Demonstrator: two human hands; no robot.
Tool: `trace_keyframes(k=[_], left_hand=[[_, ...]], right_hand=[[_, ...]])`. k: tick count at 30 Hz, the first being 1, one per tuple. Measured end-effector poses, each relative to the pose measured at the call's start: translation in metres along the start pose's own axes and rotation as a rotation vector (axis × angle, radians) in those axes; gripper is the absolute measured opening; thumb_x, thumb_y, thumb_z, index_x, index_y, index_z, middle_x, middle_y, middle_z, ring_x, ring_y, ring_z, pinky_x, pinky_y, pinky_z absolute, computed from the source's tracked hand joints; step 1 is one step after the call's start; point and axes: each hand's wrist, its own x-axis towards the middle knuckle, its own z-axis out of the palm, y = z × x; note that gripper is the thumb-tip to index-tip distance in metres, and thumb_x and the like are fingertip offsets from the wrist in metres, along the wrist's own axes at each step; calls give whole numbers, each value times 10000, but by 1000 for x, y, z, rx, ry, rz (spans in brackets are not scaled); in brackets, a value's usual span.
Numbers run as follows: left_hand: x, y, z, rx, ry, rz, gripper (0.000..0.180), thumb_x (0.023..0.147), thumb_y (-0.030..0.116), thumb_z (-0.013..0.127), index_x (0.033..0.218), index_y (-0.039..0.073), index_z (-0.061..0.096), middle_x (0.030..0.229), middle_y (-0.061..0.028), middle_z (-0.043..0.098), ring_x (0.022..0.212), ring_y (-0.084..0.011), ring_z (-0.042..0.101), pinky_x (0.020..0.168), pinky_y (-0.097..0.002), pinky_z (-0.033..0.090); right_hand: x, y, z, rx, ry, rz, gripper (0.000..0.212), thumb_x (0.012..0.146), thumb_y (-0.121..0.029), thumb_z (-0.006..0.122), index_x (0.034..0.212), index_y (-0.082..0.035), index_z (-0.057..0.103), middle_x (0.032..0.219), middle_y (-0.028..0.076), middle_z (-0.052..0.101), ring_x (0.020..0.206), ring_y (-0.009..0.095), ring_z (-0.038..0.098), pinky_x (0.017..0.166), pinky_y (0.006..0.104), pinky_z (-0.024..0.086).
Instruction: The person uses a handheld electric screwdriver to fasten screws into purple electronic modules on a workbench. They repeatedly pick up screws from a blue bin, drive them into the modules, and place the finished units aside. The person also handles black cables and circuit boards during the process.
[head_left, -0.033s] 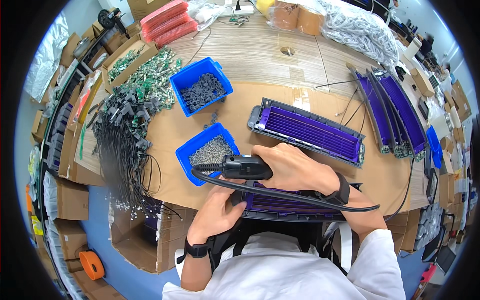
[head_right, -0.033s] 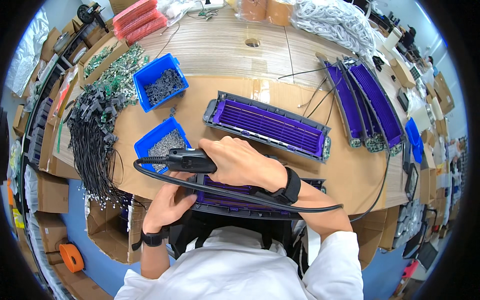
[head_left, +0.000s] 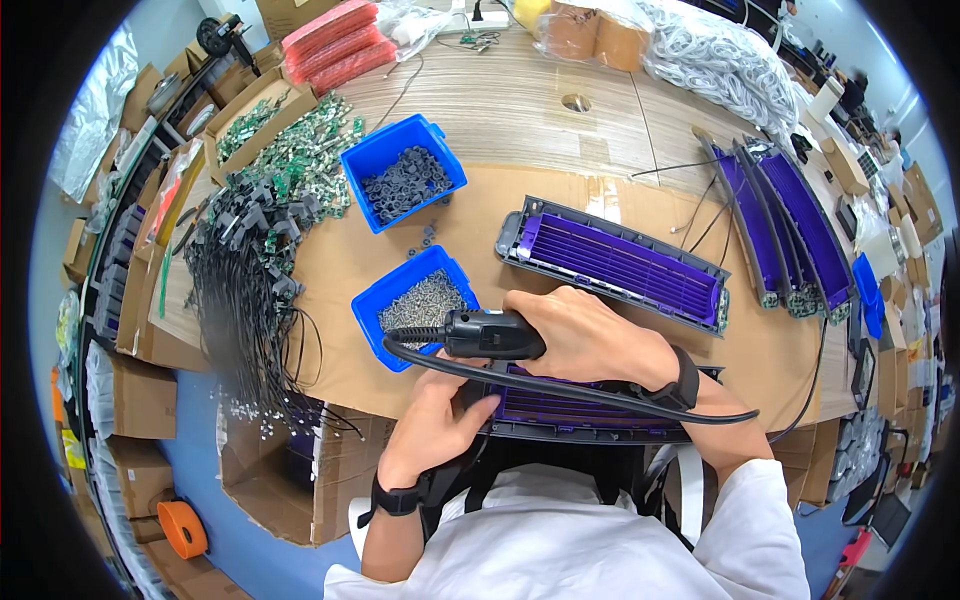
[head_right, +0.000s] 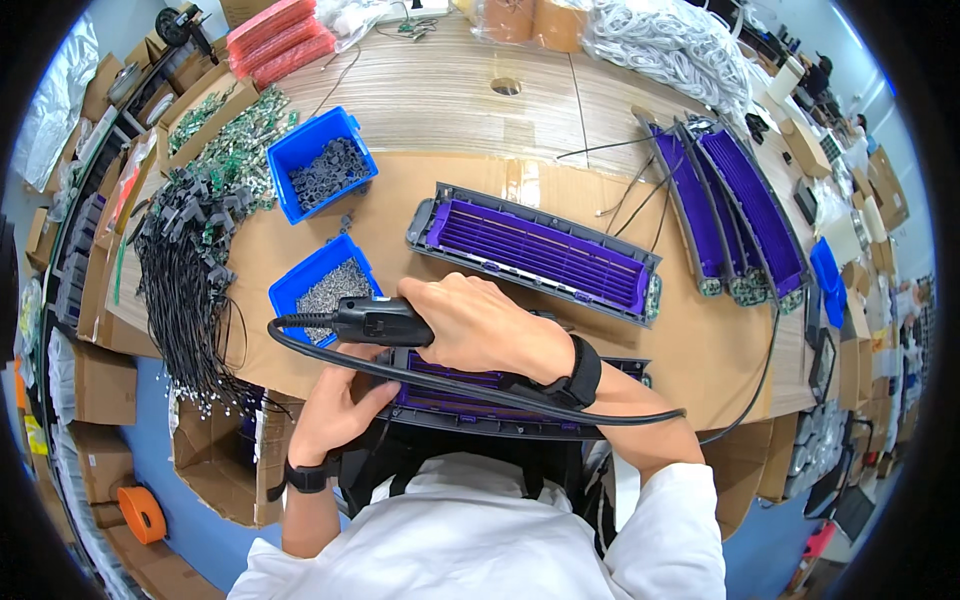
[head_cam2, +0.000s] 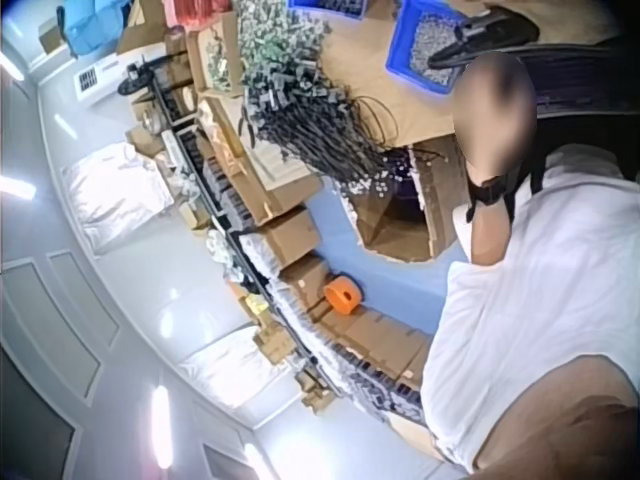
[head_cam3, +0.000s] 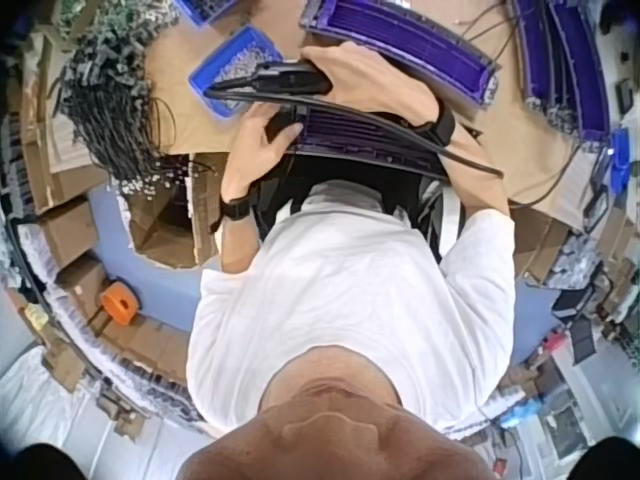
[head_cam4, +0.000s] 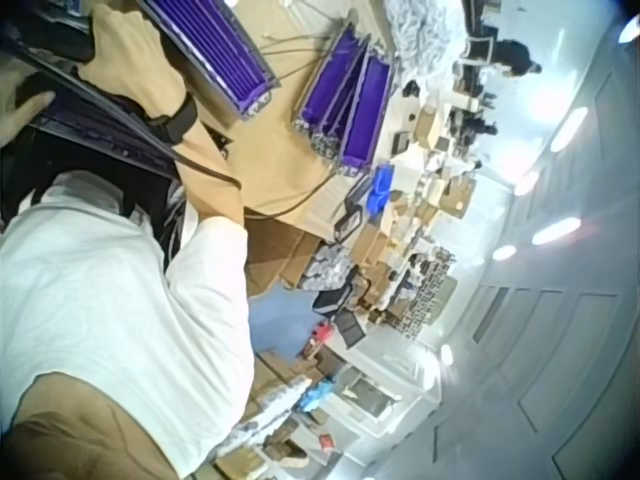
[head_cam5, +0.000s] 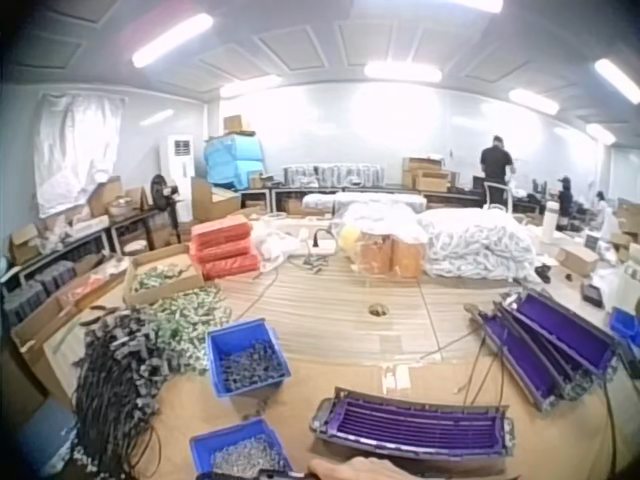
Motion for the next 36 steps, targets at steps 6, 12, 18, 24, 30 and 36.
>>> trace_keyframes(k=[6,12,18,24,30,36], left_hand=[[5,6,11,-77,177,-122,326,745,-44,715,1060,24,666,969,-158,666,878,-345,631,772,-394,488],[6,0,16,-95,248,-72,339,723,-86,697,1046,12,661,974,-163,667,876,-338,632,768,-380,500],[4,-3,22,-149,283,-119,354,702,-102,680,1041,1,657,1014,-157,669,955,-339,620,814,-382,492],[5,4,18,-133,268,-137,336,709,-91,683,1033,-5,658,1025,-161,661,961,-347,614,813,-386,488],[5,0,15,-159,230,-136,338,717,-73,696,1045,-8,647,1038,-158,652,959,-349,613,805,-390,489],[4,-2,14,-179,218,-82,316,732,-58,699,1037,2,641,1065,-135,656,993,-337,609,834,-382,491]], right_hand=[[1,-1,1,3,-4,17,293,691,-92,704,901,43,551,724,253,632,723,436,631,636,463,500],[0,0,1,-3,17,18,359,702,-185,745,920,43,573,742,246,621,717,426,615,636,430,482],[4,-3,-2,24,0,15,367,689,-220,743,885,47,584,761,260,640,759,432,634,672,453,500],[7,-6,-5,23,-44,32,425,689,-279,746,878,64,580,748,262,634,752,430,640,673,447,497],[8,-3,-2,17,-37,24,433,690,-286,742,872,70,576,750,267,633,751,436,637,669,444,498],[4,-10,-8,13,48,18,427,698,-238,752,944,58,568,760,272,628,760,437,634,658,434,503]])
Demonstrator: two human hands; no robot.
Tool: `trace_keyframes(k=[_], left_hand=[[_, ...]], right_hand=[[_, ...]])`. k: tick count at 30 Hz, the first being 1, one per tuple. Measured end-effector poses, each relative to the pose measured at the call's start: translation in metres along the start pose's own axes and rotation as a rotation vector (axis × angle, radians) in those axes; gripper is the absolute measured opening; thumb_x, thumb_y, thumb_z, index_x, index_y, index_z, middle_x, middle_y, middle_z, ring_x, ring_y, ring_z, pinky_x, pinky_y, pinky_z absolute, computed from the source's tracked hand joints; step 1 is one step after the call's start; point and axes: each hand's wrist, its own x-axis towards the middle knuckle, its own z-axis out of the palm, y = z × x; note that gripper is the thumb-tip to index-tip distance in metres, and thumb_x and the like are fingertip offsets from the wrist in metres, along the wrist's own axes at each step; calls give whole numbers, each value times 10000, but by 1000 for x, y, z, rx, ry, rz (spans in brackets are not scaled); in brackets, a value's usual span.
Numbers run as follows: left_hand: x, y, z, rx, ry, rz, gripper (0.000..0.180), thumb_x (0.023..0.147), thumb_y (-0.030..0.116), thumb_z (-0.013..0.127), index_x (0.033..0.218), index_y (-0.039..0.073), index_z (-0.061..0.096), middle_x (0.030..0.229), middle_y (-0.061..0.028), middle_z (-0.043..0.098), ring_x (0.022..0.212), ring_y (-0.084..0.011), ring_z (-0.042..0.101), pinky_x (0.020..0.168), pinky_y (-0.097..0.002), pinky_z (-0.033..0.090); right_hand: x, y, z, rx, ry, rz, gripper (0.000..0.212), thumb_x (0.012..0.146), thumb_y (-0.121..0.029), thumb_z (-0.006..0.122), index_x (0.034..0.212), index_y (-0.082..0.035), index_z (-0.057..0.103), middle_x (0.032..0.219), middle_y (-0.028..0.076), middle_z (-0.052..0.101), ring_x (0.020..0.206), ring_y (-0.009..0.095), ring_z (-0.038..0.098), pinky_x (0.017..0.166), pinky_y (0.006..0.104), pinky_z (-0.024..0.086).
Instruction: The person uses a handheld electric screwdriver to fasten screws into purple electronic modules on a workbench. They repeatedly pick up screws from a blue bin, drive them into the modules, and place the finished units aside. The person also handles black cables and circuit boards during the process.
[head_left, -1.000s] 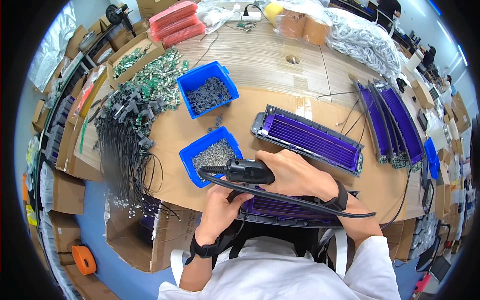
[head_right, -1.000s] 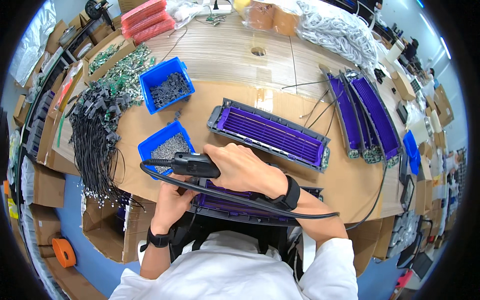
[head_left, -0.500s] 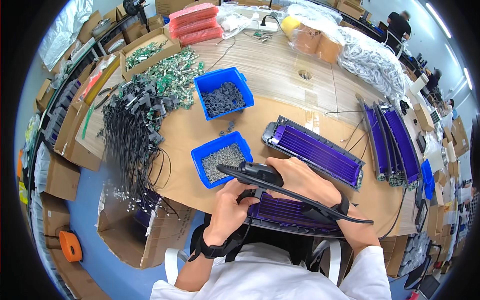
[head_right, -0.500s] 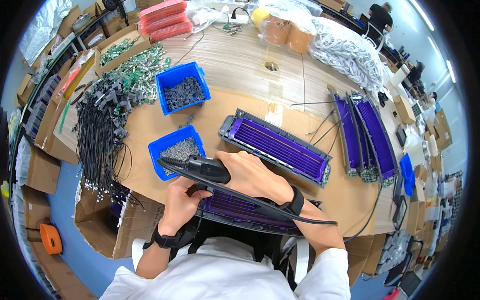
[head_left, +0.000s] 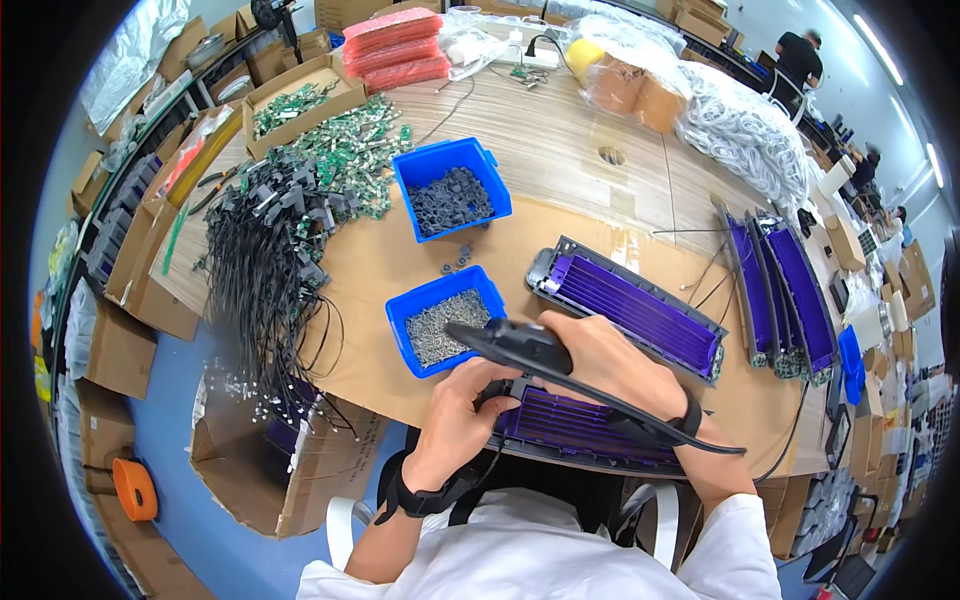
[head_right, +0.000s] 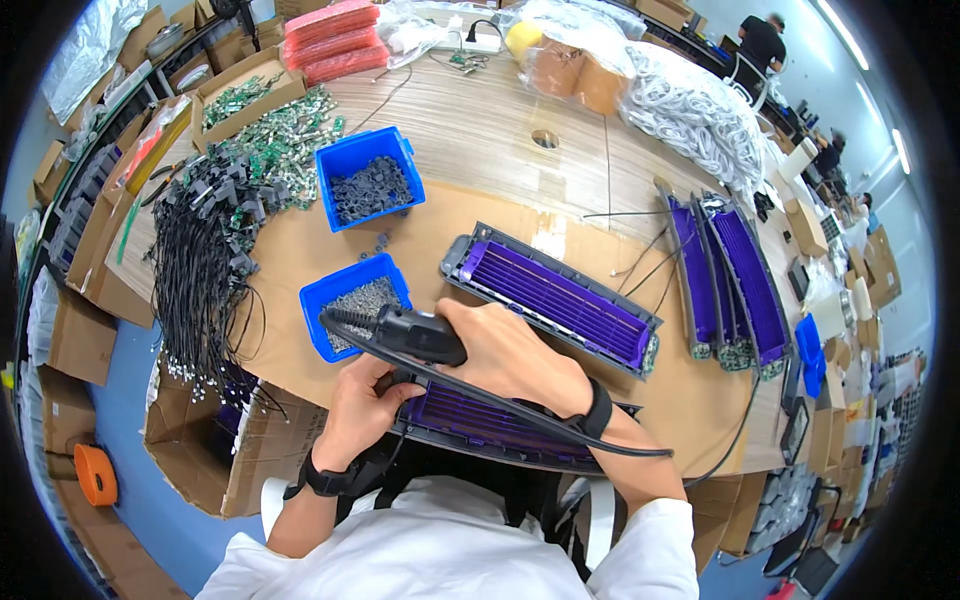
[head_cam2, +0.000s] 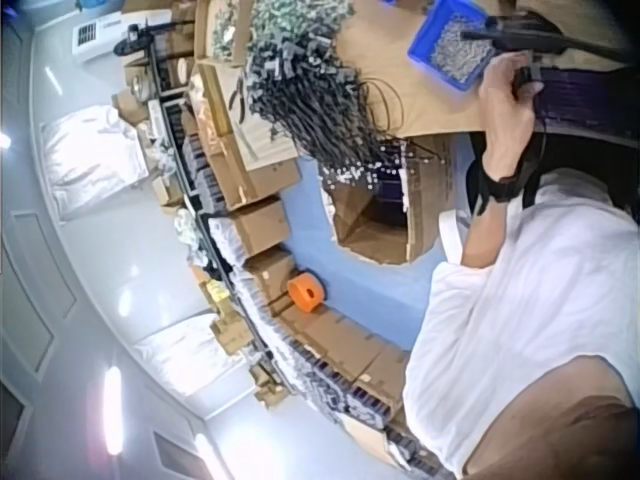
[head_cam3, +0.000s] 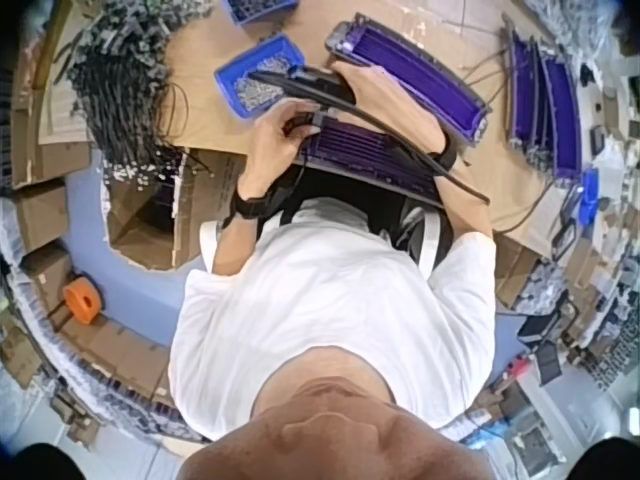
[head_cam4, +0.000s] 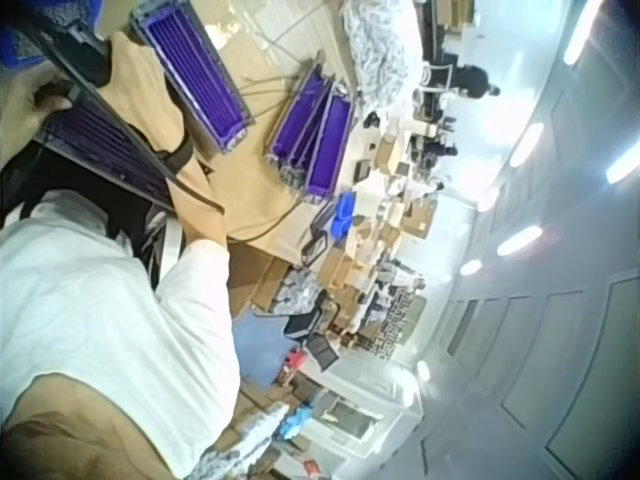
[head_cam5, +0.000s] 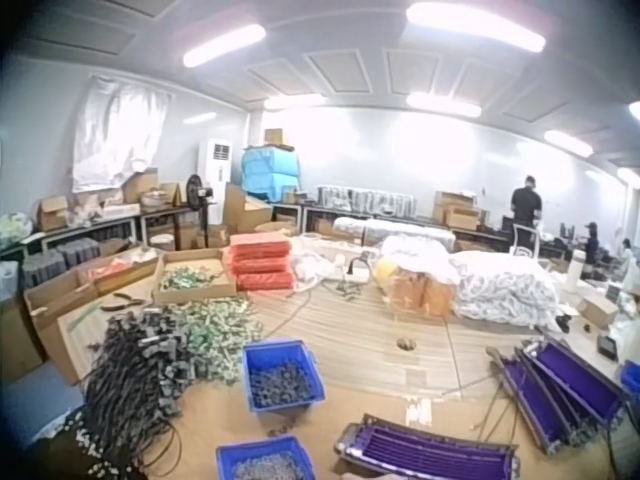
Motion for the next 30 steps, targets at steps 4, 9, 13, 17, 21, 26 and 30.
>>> trace_keyframes(k=[4,9,13,17,21,26,30], left_hand=[[-1,-9,-1,71,32,167,334,738,-105,699,1053,-6,643,1079,-106,662,964,-216,636,792,-300,515],[-1,-10,0,82,60,204,342,725,-58,715,1051,19,643,1097,-115,659,1027,-295,612,855,-358,497],[0,-9,-1,118,73,243,351,722,-81,718,1052,13,647,1111,-112,660,1006,-265,632,799,-322,519],[0,-10,-1,72,74,214,357,720,-74,720,1057,17,645,1109,-112,657,1006,-275,629,762,-327,522],[1,-10,-2,40,74,214,352,726,-59,718,1059,20,639,1099,-110,652,984,-297,624,712,-350,521],[0,-9,-2,24,75,184,361,719,-80,714,1059,19,644,1094,-108,654,968,-281,637,708,-328,520],[0,-6,-2,23,87,174,368,699,-90,722,1047,9,655,1084,-119,664,983,-282,646,774,-322,519]], right_hand=[[-4,-24,-22,179,280,-45,371,732,-94,749,1042,-5,566,762,134,640,692,199,654,644,314,514],[-4,-44,-26,731,590,-357,364,761,82,688,1081,27,524,771,73,643,687,112,624,631,267,527],[13,-41,-7,741,647,-580,372,805,29,654,1099,-20,430,706,82,578,606,170,594,623,330,522],[24,-37,8,771,686,-531,361,826,2,633,1107,-49,411,680,78,537,565,177,564,618,354,512],[29,-31,17,769,710,-519,363,825,25,613,1119,-48,413,684,77,525,560,168,546,605,346,504],[34,-27,28,760,707,-498,371,822,39,610,1123,-53,414,695,75,526,585,160,543,626,348,504],[40,-24,34,837,753,-544,384,764,113,664,1076,13,464,704,96,593,607,126,600,549,262,509]])
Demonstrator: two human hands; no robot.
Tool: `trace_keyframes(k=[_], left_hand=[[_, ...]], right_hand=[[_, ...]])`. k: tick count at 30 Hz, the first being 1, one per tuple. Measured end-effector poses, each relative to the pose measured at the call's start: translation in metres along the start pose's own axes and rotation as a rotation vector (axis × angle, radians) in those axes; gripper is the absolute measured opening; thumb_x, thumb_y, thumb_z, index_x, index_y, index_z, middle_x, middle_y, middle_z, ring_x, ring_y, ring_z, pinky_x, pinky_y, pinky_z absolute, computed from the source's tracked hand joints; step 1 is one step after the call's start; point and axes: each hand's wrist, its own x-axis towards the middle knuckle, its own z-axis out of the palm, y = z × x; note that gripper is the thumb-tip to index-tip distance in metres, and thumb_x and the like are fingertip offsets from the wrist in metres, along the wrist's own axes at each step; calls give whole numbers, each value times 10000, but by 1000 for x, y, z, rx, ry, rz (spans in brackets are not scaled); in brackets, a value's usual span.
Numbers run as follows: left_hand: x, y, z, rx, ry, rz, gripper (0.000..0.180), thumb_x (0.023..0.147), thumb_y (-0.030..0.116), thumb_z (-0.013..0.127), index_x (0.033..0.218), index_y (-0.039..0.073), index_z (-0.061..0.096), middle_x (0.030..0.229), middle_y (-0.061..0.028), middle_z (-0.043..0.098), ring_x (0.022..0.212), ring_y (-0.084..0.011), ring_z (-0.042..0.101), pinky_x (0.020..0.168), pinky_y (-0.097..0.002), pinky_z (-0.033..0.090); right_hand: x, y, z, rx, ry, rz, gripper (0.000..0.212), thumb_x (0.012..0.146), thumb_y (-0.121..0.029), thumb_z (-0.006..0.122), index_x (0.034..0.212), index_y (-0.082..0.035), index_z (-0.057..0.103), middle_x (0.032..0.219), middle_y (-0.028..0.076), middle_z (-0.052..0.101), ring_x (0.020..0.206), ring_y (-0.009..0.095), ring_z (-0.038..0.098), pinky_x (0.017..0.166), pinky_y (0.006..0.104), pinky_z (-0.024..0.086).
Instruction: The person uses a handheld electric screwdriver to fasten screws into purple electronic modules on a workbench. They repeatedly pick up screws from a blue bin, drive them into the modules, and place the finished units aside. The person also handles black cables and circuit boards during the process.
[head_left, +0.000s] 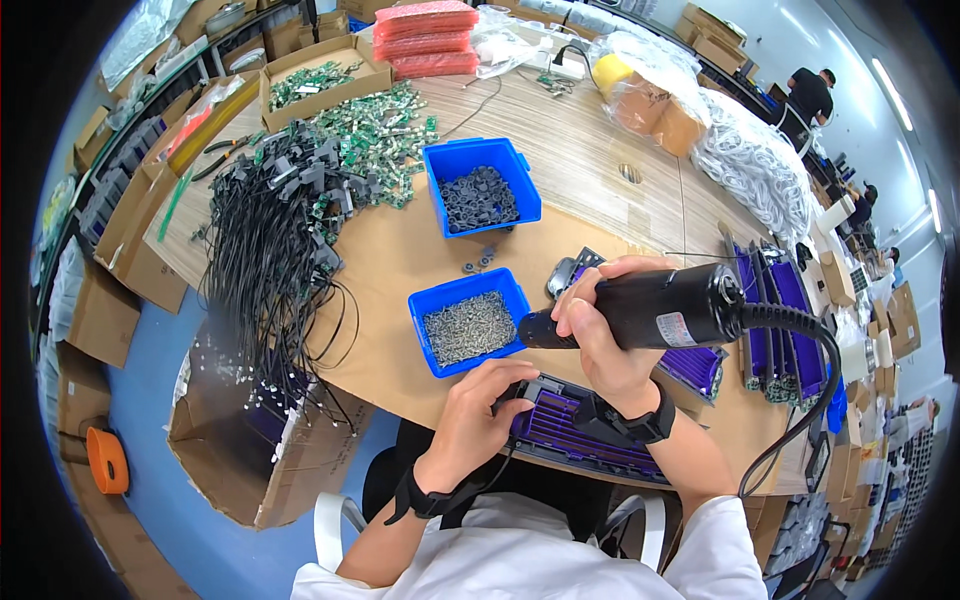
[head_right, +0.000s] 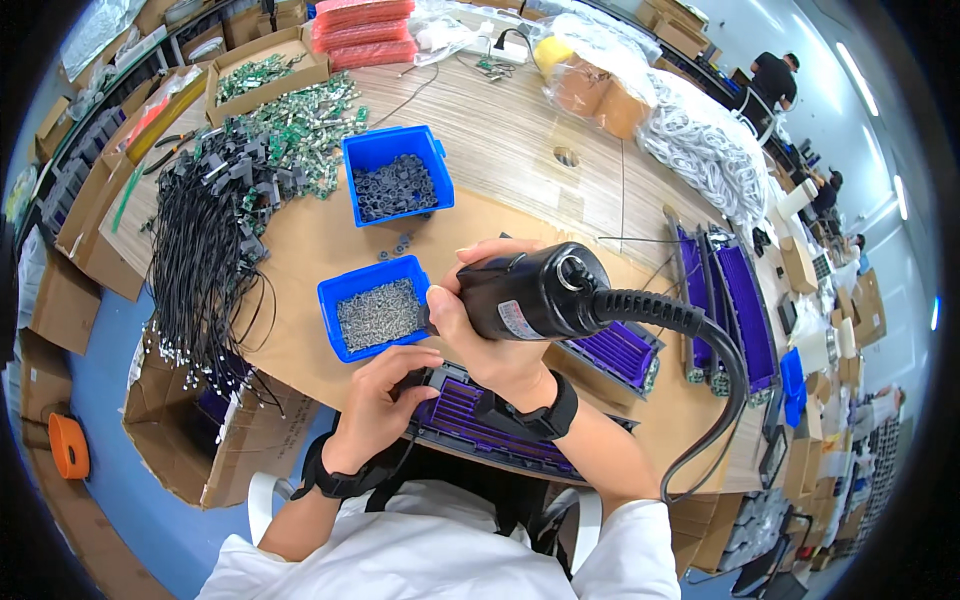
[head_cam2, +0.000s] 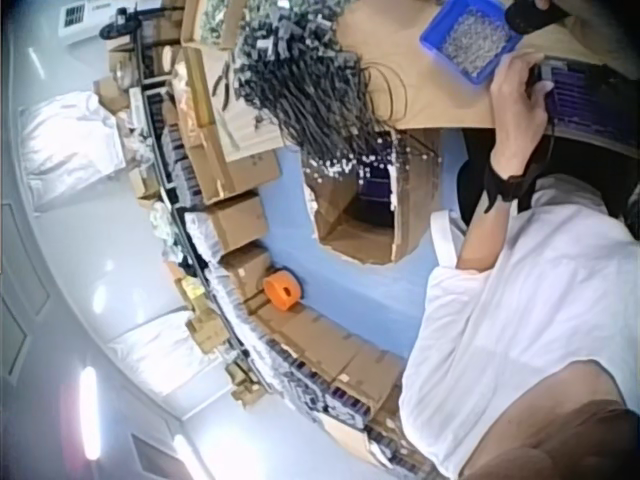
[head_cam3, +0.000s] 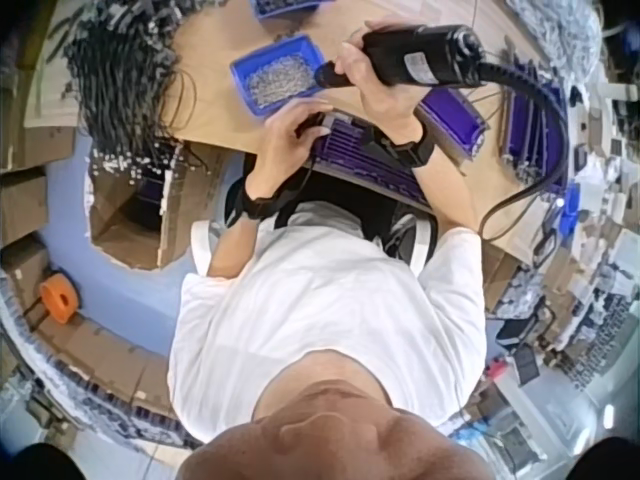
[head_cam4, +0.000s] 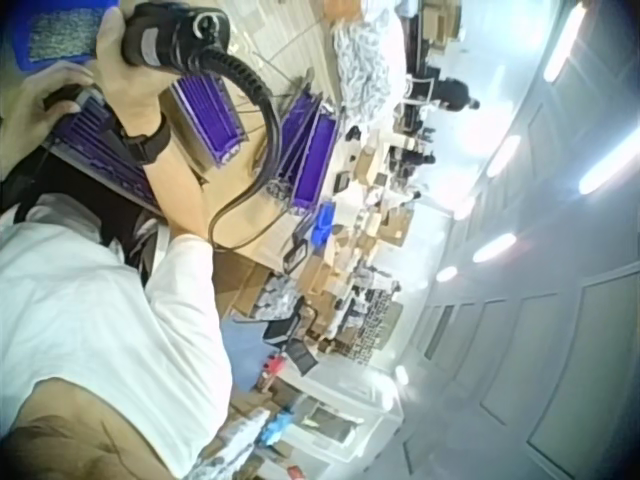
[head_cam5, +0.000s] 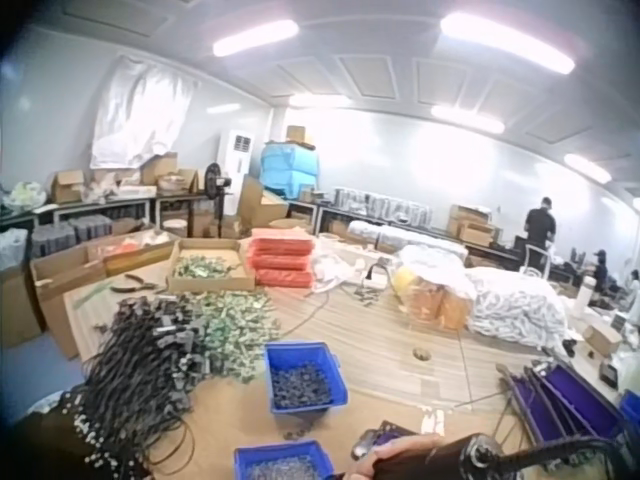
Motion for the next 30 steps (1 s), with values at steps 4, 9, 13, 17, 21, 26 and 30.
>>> trace_keyframes(k=[4,9,13,17,21,26,30], left_hand=[[-1,-1,0,-15,11,10,369,690,-82,725,1044,1,657,1077,-132,664,1005,-311,640,833,-354,513],[-2,-4,2,2,43,66,369,691,-78,727,1045,2,657,1101,-132,658,1007,-311,640,825,-349,515],[-3,-5,3,-34,50,85,376,694,-71,731,1054,6,655,1121,-125,640,1005,-308,627,822,-348,507],[-4,-4,0,29,64,92,433,685,-81,740,1093,23,641,1205,-132,552,982,-287,606,827,-341,500],[-6,-6,3,9,79,48,535,678,-104,744,1175,29,599,1312,-129,443,957,-238,600,832,-316,509],[-5,-8,3,-16,60,44,622,680,-123,737,1253,16,539,1372,-119,399,957,-194,602,840,-293,526],[-4,-9,4,-49,43,45,671,683,-118,730,1298,21,499,1369,-129,418,940,-219,598,832,-325,514]], right_hand=[[-1,1,4,-11,2,9,379,762,116,665,1068,14,465,702,95,593,606,125,599,548,257,503],[-3,0,5,-64,-40,-11,371,772,108,662,1072,13,464,701,92,591,615,120,596,552,249,486],[-4,-6,4,-203,-103,-41,378,796,87,635,1095,-11,426,699,87,567,615,132,577,589,280,494],[2,-19,8,-186,-110,-65,372,823,40,593,1110,-55,375,687,80,519,579,168,538,609,337,501],[6,-25,9,-137,-6,-54,359,836,-5,596,1120,-57,381,670,77,512,559,169,518,586,339,478],[10,-27,9,43,20,-55,386,818,54,584,1137,-38,386,694,90,537,589,163,546,616,343,507],[9,-26,8,107,18,-39,405,805,93,585,1136,-35,390,714,98,548,598,160,555,622,345,525]])
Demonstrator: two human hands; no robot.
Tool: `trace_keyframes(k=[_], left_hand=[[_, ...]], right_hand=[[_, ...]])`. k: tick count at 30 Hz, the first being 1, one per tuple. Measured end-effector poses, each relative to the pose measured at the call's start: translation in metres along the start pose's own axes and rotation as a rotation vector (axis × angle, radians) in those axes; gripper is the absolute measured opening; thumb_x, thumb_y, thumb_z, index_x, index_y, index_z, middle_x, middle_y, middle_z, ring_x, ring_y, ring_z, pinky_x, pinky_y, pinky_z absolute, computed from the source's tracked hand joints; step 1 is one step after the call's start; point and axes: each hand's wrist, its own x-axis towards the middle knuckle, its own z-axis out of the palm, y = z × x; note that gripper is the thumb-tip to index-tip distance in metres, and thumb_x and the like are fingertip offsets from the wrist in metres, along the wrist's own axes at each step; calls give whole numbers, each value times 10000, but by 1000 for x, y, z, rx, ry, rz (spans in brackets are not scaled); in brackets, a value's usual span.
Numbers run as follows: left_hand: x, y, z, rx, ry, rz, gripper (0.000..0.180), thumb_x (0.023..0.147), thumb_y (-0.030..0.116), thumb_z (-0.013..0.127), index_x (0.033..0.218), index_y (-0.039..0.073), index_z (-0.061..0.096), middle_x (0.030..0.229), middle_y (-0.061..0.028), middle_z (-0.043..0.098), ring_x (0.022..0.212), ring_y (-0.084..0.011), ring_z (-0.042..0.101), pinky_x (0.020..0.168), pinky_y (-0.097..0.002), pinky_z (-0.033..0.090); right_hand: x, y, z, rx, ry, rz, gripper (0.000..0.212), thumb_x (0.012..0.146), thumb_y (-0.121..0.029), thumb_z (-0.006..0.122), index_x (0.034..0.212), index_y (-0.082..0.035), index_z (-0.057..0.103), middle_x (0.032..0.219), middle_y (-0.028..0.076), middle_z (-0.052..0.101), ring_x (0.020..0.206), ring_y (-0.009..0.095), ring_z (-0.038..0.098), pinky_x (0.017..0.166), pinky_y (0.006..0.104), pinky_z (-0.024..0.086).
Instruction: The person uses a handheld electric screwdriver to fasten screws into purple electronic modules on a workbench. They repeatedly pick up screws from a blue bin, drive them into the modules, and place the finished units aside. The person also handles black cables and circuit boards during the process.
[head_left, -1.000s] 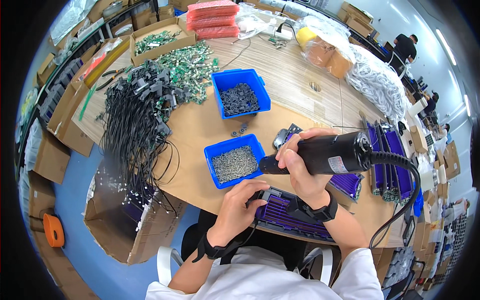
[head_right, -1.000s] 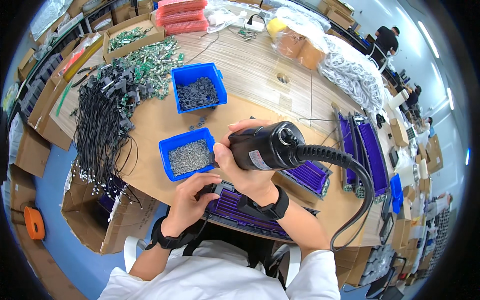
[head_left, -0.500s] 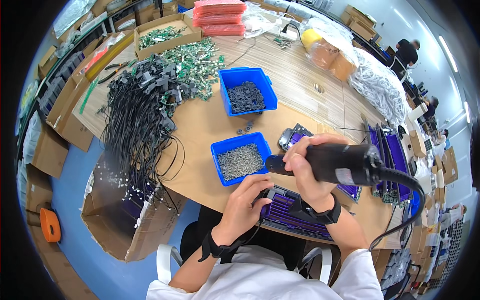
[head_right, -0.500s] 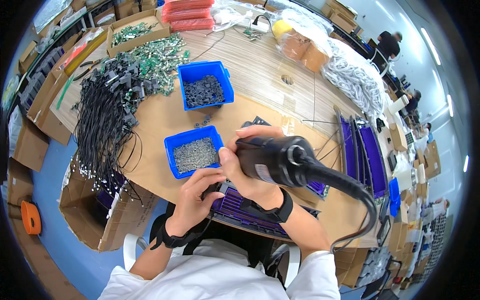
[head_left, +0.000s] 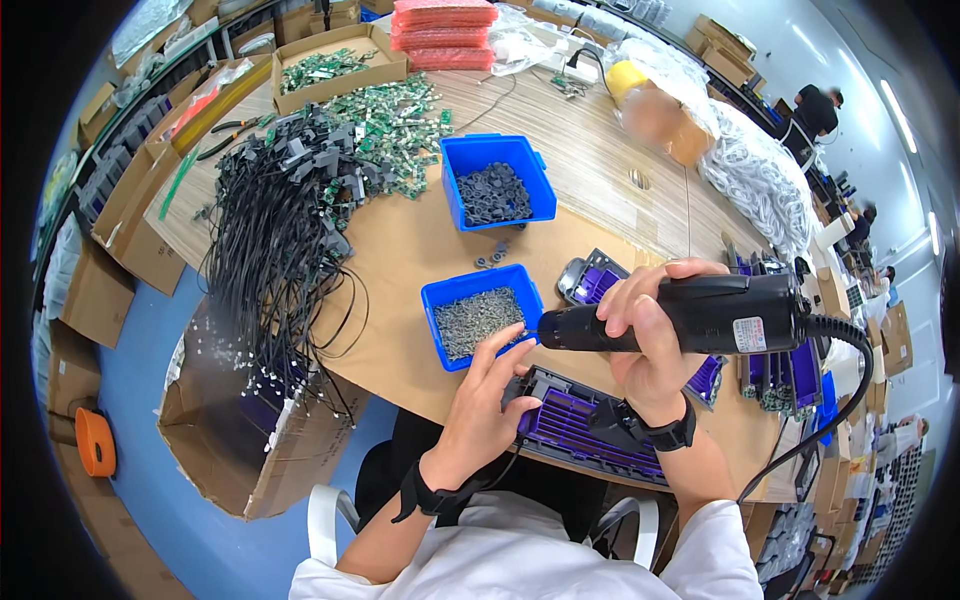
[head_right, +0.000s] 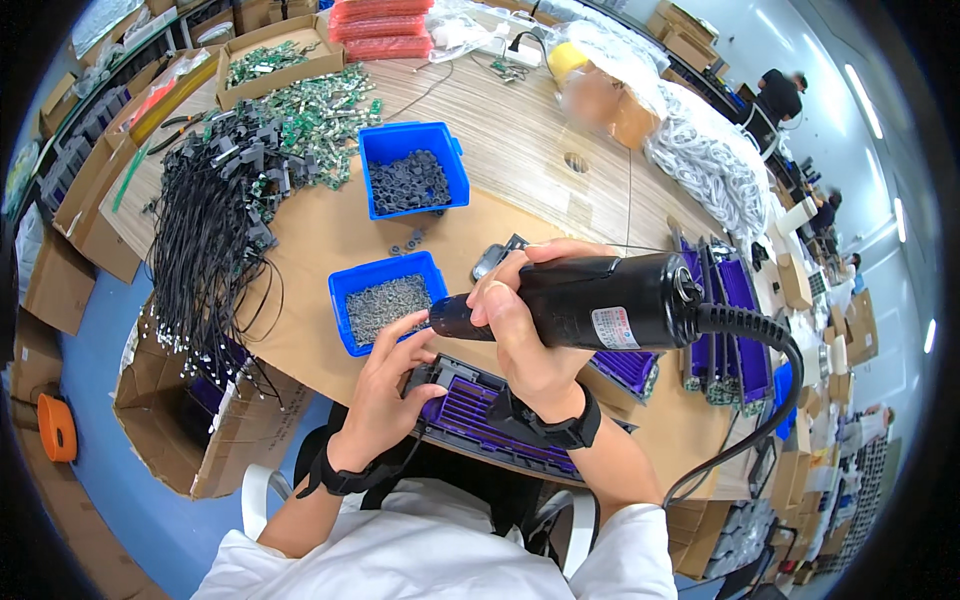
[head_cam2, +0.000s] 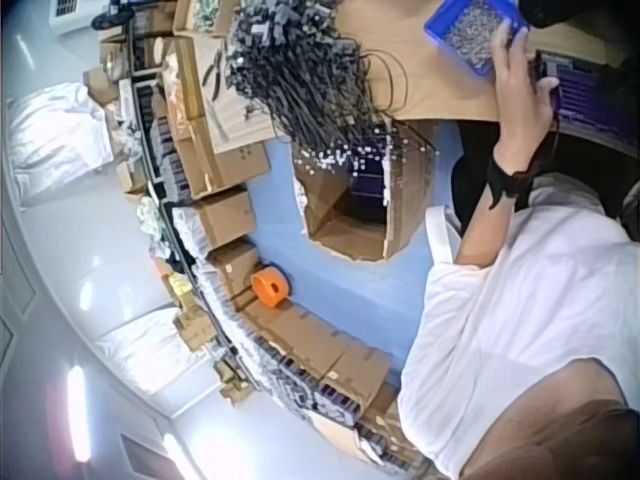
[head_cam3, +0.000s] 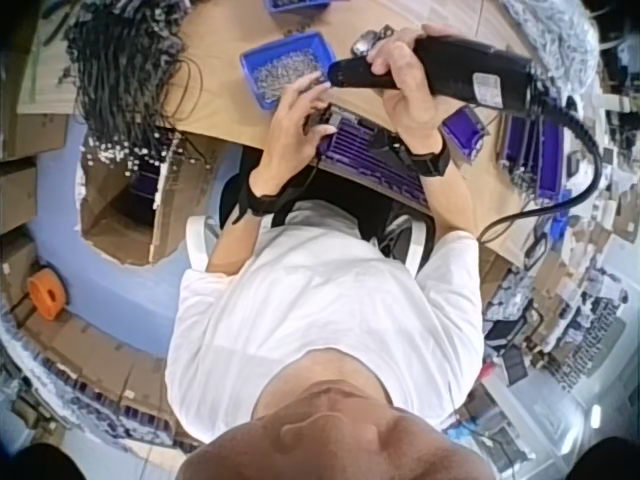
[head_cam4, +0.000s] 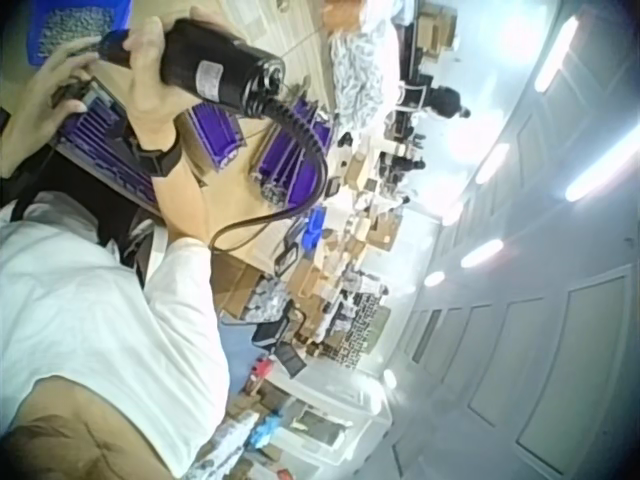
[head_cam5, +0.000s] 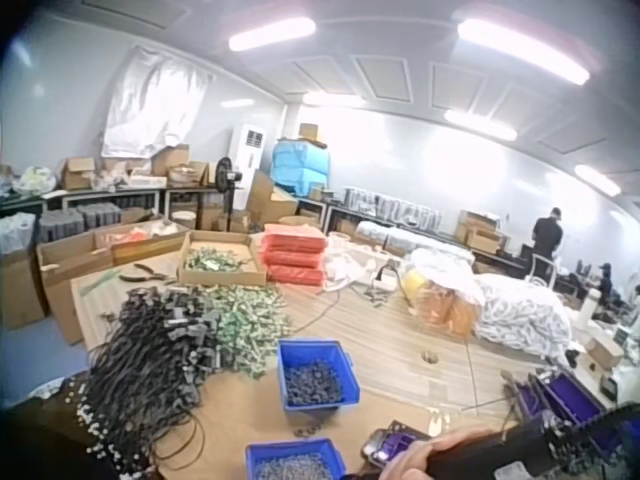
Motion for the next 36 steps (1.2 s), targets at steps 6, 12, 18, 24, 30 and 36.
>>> trace_keyframes(k=[6,12,18,24,30,36], left_hand=[[2,2,-2,17,-21,-14,671,680,-122,742,1293,-6,495,1340,-114,437,969,-204,605,853,-300,533],[2,3,-2,24,-15,-28,671,684,-116,748,1295,-9,493,1315,-120,444,980,-213,613,863,-304,533],[1,1,0,29,17,-22,668,684,-116,748,1294,-10,498,1315,-120,441,978,-214,617,854,-308,538],[2,-2,0,25,1,14,672,671,-108,744,1288,7,504,1316,-128,455,935,-226,612,842,-331,517],[2,-1,1,16,2,24,662,671,-109,735,1280,2,501,1317,-127,481,922,-237,612,829,-340,512],[3,0,1,18,-1,36,617,670,-113,733,1243,-12,529,1312,-119,506,936,-241,612,835,-338,514]], right_hand=[[-2,0,-1,13,-10,27,401,814,88,598,1136,-45,400,728,99,550,609,163,558,624,346,527],[0,0,-2,33,-6,21,396,817,90,599,1135,-43,404,728,101,550,614,169,561,625,343,523],[0,0,-3,41,-5,23,393,818,85,602,1133,-40,403,730,104,553,618,173,565,628,343,524],[-1,0,-5,35,-34,27,392,813,89,599,1128,-38,404,732,108,555,614,168,566,632,345,532],[-1,-3,-4,46,-19,43,390,809,95,601,1125,-36,414,743,117,563,616,165,572,620,338,530],[1,-4,-7,32,-41,66,389,804,97,606,1124,-19,416,723,114,572,615,165,582,605,314,518]])
